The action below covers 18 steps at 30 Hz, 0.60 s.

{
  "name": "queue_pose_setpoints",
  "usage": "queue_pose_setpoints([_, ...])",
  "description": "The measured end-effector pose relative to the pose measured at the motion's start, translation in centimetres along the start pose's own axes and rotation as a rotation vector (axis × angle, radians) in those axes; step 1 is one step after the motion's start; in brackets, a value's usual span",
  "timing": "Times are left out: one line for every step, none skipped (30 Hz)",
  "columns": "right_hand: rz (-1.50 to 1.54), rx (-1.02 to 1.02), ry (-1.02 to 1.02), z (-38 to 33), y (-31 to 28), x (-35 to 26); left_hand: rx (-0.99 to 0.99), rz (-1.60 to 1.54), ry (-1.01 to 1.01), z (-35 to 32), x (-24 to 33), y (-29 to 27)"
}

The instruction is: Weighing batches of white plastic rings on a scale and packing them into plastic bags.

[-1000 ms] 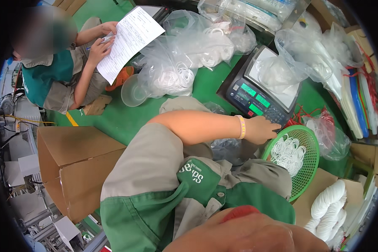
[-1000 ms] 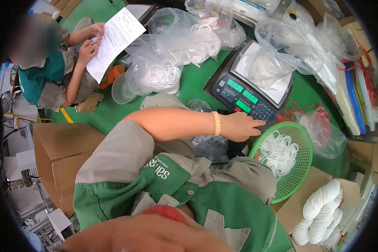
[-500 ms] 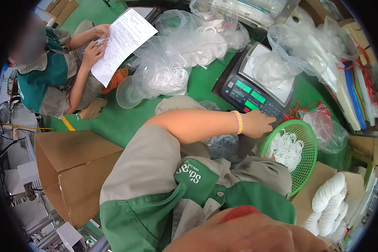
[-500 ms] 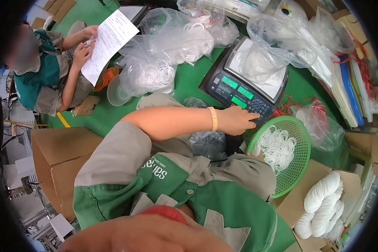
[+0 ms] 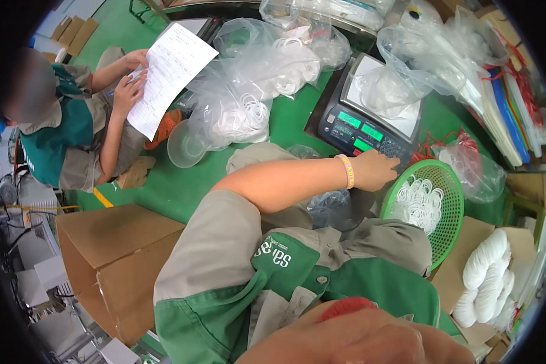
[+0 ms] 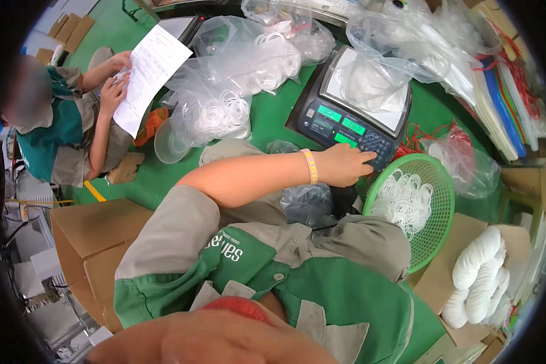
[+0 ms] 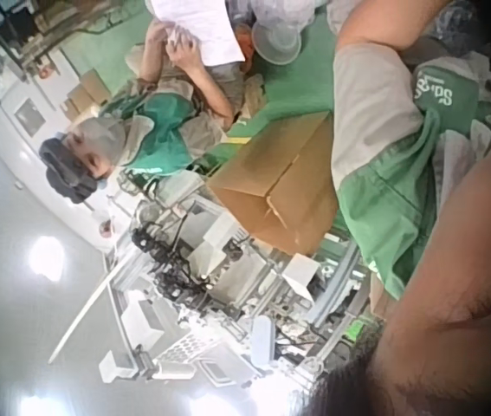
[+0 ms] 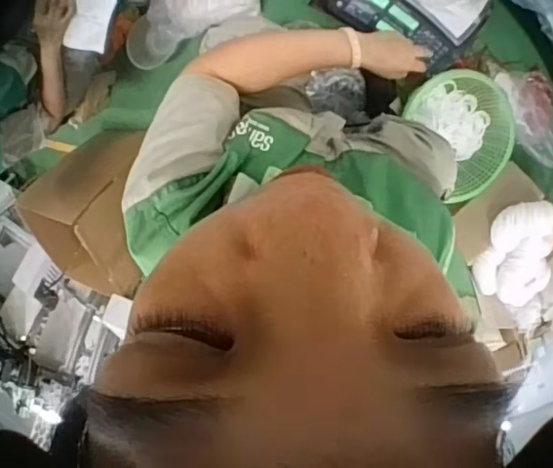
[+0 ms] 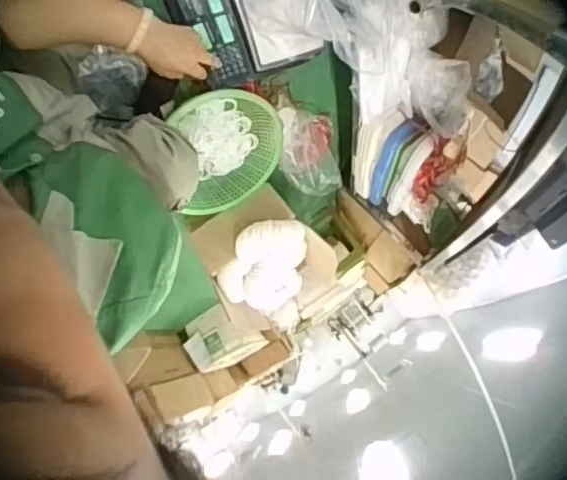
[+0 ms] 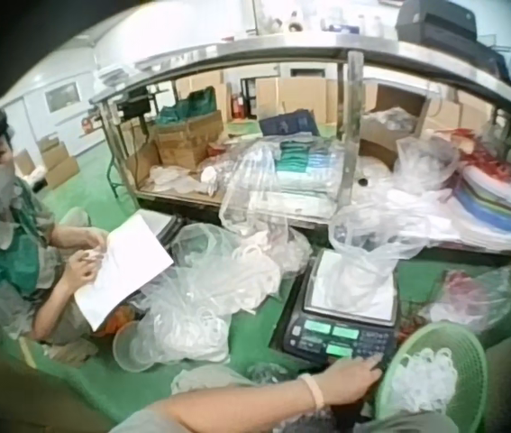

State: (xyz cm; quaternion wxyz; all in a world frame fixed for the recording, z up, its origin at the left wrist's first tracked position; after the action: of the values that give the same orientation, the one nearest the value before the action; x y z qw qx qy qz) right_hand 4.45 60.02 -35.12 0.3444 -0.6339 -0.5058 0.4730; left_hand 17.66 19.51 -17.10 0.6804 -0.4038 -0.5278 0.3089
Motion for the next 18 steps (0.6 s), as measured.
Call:
queue_pose_setpoints([0.004, 0.006, 0.008, -0.1, -0.3, -0.1, 0.016, 0.020, 0.020, 0.0, 0.3, -0.3])
queue_pose_setpoints([0.008, 0.008, 0.013, -0.1, -0.3, -0.4, 0.032, 0.042, 0.034, -0.3, 0.5, -0.7])
queue_pose_setpoints([0.012, 0.007, 0.013, 0.1, -0.5, -0.8, 0.022, 0.041, 0.047, -0.6, 0.7, -0.8])
queue_pose_setpoints([0.019, 0.011, 0.016, 0.2, -0.8, -1.0, 0.036, 0.049, 0.066, -0.7, 0.9, -0.8])
queue_pose_setpoints([0.024, 0.014, 0.017, 0.5, -1.2, -1.4, 0.052, 0.056, 0.084, -0.8, 1.2, -0.9])
queue_pose_setpoints([0.033, 0.017, 0.017, 0.8, -1.7, -1.8, 0.040, 0.051, 0.105, -1.1, 1.4, -1.1])
queue_pose_setpoints([0.050, 0.021, 0.018, 1.2, -2.4, -2.1, 0.051, 0.048, 0.122, -1.1, 1.8, -1.3])
queue_pose_setpoints([0.065, 0.022, 0.015, 1.7, -3.3, -2.7, 0.059, 0.045, 0.140, -1.2, 2.2, -1.6])
queue_pose_setpoints([0.094, 0.022, 0.001, 2.5, -4.8, -3.8, 0.041, 0.034, 0.177, -1.1, 2.7, -1.9])
queue_pose_setpoints([0.138, 0.014, -0.005, 3.0, -5.9, -4.1, -0.016, 0.036, 0.157, -1.1, 3.4, -2.1])
queue_pose_setpoints([0.165, -0.039, -0.030, 3.1, -7.1, -5.3, -0.078, 0.044, 0.128, -1.5, 3.6, -2.2])
queue_pose_setpoints([0.365, -0.056, -0.008, 2.1, -8.0, -8.0, -0.058, 0.066, 0.126, -2.4, 3.6, -2.6])
queue_pose_setpoints([0.409, -0.023, -0.024, 2.3, -9.3, -8.1, -0.079, 0.061, 0.181, -2.7, 4.1, -3.0])
queue_pose_setpoints([0.526, 0.016, -0.017, 2.9, -9.8, -8.0, -0.092, 0.056, 0.168, -3.1, 4.5, -3.4])
queue_pose_setpoints([0.634, 0.056, -0.016, 3.6, -10.4, -7.6, -0.101, 0.048, 0.147, -3.3, 5.0, -3.6])
queue_pose_setpoints([0.643, 0.107, -0.038, 4.0, -11.0, -7.5, -0.075, 0.058, 0.167, -3.6, 5.4, -3.6])
queue_pose_setpoints([0.652, 0.145, -0.076, 4.4, -11.7, -8.1, -0.084, 0.051, 0.178, -3.9, 5.9, -3.9])
queue_pose_setpoints([0.713, 0.130, -0.087, 4.4, -12.5, -8.6, -0.048, 0.050, 0.203, -4.1, 6.3, -4.1])
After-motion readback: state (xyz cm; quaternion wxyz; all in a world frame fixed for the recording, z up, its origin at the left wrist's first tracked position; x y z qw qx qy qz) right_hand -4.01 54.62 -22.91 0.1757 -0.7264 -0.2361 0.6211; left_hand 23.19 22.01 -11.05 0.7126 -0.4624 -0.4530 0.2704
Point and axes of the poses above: each hand's wrist, its own z-axis towards the middle knuckle, its own y-axis out of the palm, x = y × z, the point moved 2 cm from there along z, towards the middle knuckle, and after that the axes turned 3 degrees about -z, right-handed, at the moved point
